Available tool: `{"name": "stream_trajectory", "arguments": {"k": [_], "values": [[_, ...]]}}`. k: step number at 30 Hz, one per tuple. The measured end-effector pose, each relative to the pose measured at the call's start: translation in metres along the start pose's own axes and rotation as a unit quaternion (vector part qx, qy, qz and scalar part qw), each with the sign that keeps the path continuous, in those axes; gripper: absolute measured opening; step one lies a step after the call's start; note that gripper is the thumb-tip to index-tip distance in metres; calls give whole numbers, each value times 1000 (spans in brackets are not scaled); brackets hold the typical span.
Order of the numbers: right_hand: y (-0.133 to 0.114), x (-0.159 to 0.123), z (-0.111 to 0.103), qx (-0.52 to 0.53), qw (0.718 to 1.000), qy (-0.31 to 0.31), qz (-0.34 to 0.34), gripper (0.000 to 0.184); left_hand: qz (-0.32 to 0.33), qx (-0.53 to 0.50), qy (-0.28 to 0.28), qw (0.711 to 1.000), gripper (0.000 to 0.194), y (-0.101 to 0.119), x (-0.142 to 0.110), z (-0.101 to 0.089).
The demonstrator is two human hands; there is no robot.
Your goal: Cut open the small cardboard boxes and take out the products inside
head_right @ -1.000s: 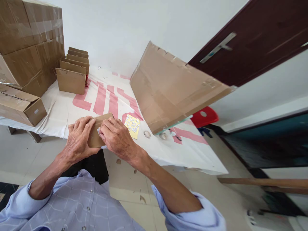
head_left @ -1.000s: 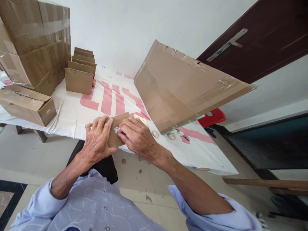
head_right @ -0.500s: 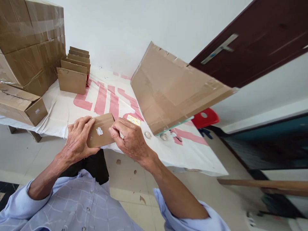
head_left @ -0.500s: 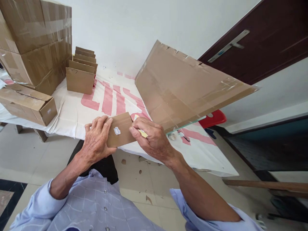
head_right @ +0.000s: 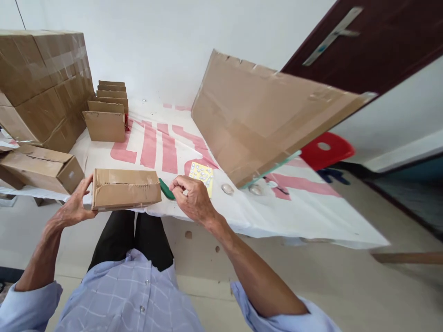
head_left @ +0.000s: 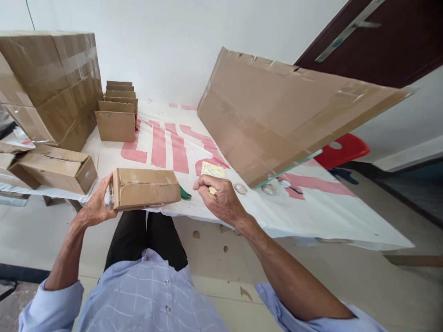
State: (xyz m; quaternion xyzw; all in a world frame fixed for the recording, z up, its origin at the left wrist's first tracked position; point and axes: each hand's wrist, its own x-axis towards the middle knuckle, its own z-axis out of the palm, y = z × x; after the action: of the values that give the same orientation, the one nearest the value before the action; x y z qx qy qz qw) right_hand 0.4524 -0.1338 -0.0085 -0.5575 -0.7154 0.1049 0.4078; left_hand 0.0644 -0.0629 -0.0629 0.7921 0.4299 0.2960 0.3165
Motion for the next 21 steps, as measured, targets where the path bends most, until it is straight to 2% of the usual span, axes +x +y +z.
{"name": "stream_trajectory", "arguments": {"k": [3,5,9,11,13,15,18,21], "values": [[9,4,18,-13,1000,4,-2,16,-48,-74,-49,995,118,-18,2,1],[16,7,29,-24,999,3,-31,16,-62,-121,-53,989,115,-23,3,6],[22,12,44,-37,994,-17,-103,8,-48,-194,35,979,112,-25,6,12],[21,14,51,-35,991,-37,-125,7,-41,-205,73,975,101,-25,9,10],[22,14,56,-32,990,-50,-129,7,-47,-195,88,976,85,-24,15,8],[29,15,59,-33,993,-42,-105,10,-67,-169,94,979,71,-21,22,6],[56,17,63,-69,997,-17,-10,20,-83,-132,107,982,55,-14,28,6],[91,15,69,-177,976,-73,108,17,-80,-128,137,979,52,-6,26,12]]}}
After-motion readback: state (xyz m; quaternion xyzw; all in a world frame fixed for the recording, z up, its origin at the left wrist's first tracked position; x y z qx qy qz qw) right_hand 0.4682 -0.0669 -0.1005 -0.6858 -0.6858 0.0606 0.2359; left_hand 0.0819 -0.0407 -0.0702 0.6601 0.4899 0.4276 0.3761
